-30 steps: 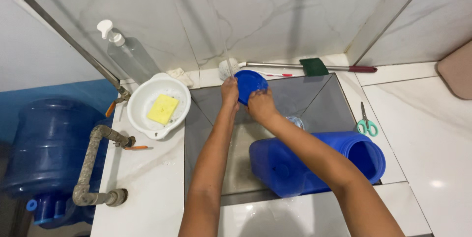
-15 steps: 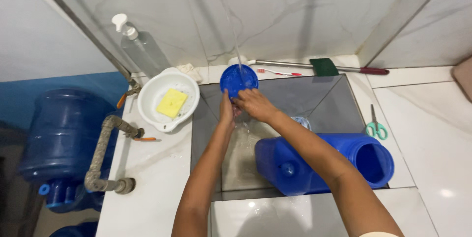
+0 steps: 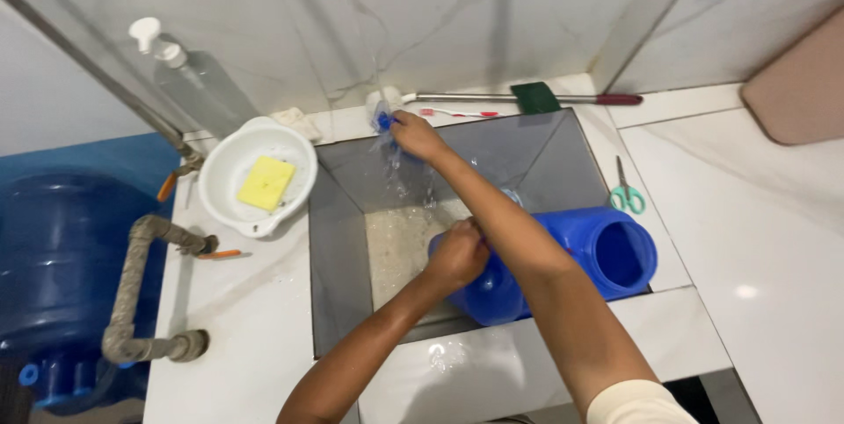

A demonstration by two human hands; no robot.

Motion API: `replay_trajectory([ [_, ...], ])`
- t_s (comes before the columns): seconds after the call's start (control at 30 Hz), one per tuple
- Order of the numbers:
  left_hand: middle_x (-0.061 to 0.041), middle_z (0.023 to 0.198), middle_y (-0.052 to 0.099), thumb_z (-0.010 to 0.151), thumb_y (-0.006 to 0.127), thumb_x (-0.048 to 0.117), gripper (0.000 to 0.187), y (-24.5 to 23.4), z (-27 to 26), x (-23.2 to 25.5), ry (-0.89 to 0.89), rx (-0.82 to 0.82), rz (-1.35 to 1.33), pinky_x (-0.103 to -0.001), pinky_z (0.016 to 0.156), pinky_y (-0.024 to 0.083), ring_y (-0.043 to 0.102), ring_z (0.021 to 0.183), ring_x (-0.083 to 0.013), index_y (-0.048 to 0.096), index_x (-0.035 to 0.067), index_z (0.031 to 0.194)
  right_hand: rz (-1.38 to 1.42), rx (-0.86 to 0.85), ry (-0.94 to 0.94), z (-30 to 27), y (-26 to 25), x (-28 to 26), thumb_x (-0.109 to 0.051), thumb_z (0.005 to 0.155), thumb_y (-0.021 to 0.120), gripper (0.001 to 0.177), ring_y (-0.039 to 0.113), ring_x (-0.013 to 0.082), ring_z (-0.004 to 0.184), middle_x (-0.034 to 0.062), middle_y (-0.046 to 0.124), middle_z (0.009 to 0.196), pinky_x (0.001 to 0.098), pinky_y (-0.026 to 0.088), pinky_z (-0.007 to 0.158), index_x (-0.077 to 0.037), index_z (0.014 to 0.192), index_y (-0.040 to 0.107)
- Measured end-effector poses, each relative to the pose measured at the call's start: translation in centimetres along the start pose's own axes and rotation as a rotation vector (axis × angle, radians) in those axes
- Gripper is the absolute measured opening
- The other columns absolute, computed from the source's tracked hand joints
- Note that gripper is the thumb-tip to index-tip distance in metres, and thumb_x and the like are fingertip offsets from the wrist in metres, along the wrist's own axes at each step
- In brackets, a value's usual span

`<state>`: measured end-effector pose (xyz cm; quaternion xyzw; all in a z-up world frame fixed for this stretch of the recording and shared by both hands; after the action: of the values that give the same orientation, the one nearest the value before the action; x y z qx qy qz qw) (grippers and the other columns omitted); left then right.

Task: The person cleans a large blue plastic container by rinsing it with tap water and scrubbing the interior and exterior with a toothbrush. They then use scissors to cut a plastic seal from the container's opening. Finally, the person switches to a green container, cuts its seal, and scrubs the lid with a toothbrush.

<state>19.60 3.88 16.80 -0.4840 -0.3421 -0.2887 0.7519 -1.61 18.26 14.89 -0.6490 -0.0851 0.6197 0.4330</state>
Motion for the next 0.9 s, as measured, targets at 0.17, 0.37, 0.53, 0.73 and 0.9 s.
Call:
replay_trajectory([
  [0.17, -0.02, 0.098, 0.07, 0.082, 0.074, 0.016, 0.026, 4.8, 0.9, 8.0, 0.342, -0.065, 0.243, -0.051, 0.083, 0.054, 0.068, 0.092, -0.0411, 0.067, 0.0, 0.101, 0.022, 0.108, 0.055, -3.1, -4.2, 7.3, -0.025, 0.087, 0.071, 0.049, 0.063, 0.038, 0.118, 0.0219, 0.067, 0.125, 0.0424, 0.049, 0.101, -0.002, 0.13, 0.06],
  [0.37, -0.018, 0.089, 0.072, 0.077, 0.076, 0.021, 0.045, 15.5, 1.2, 3.2, 0.196, -0.274, 0.636, -0.043, 0.065, 0.059, 0.073, 0.075, -0.0332, 0.06, -0.001, 0.113, 0.477, 0.412, 0.336, -19.2, -20.9, 18.4, -0.027, 0.102, 0.062, 0.036, 0.065, 0.0156, 0.107, 0.0083, 0.073, 0.12, 0.0282, 0.051, 0.096, -0.006, 0.13, 0.068],
  [0.53, -0.014, 0.086, 0.075, 0.09, 0.07, 0.011, 0.027, 18.2, 1.6, -0.7, 0.163, -0.305, 0.686, -0.04, 0.063, 0.06, 0.076, 0.075, -0.0285, 0.061, 0.002, 0.114, 0.673, 0.531, 0.567, -38.2, -26.7, 21.3, -0.024, 0.106, 0.052, 0.038, 0.065, 0.0156, 0.11, 0.0068, 0.069, 0.123, 0.0317, 0.053, 0.097, -0.006, 0.137, 0.062],
  [0.73, -0.017, 0.085, 0.074, 0.09, 0.069, 0.02, 0.027, 16.4, 1.9, 0.6, 0.095, -0.398, 0.562, -0.043, 0.066, 0.06, 0.075, 0.075, -0.0328, 0.06, 0.001, 0.106, 0.224, 0.56, 0.446, -43.3, -23.1, 22.1, -0.022, 0.11, 0.044, 0.044, 0.043, 0.0287, 0.141, 0.0161, 0.052, 0.149, 0.0392, 0.031, 0.119, -0.007, 0.151, 0.041],
  [0.9, -0.018, 0.082, 0.074, 0.09, 0.07, 0.022, 0.03, 14.2, 0.9, 1.7, 0.088, -0.416, 0.565, -0.044, 0.064, 0.059, 0.074, 0.073, -0.0332, 0.059, 0.002, 0.108, -0.62, 0.376, 0.172, -40.3, -21.2, 15.1, -0.019, 0.098, 0.046, 0.056, 0.026, 0.0402, 0.156, 0.0183, 0.037, 0.167, 0.0544, 0.015, 0.126, -0.023, 0.154, 0.05],
])
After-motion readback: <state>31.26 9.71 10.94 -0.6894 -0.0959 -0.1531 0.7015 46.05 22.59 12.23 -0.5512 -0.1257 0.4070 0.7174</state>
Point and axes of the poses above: each hand's wrist, its own z-axis towards the middle knuckle, its own y-axis out of the palm, x = y × z, the point moved 10 cm from there along z, towards the middle knuckle
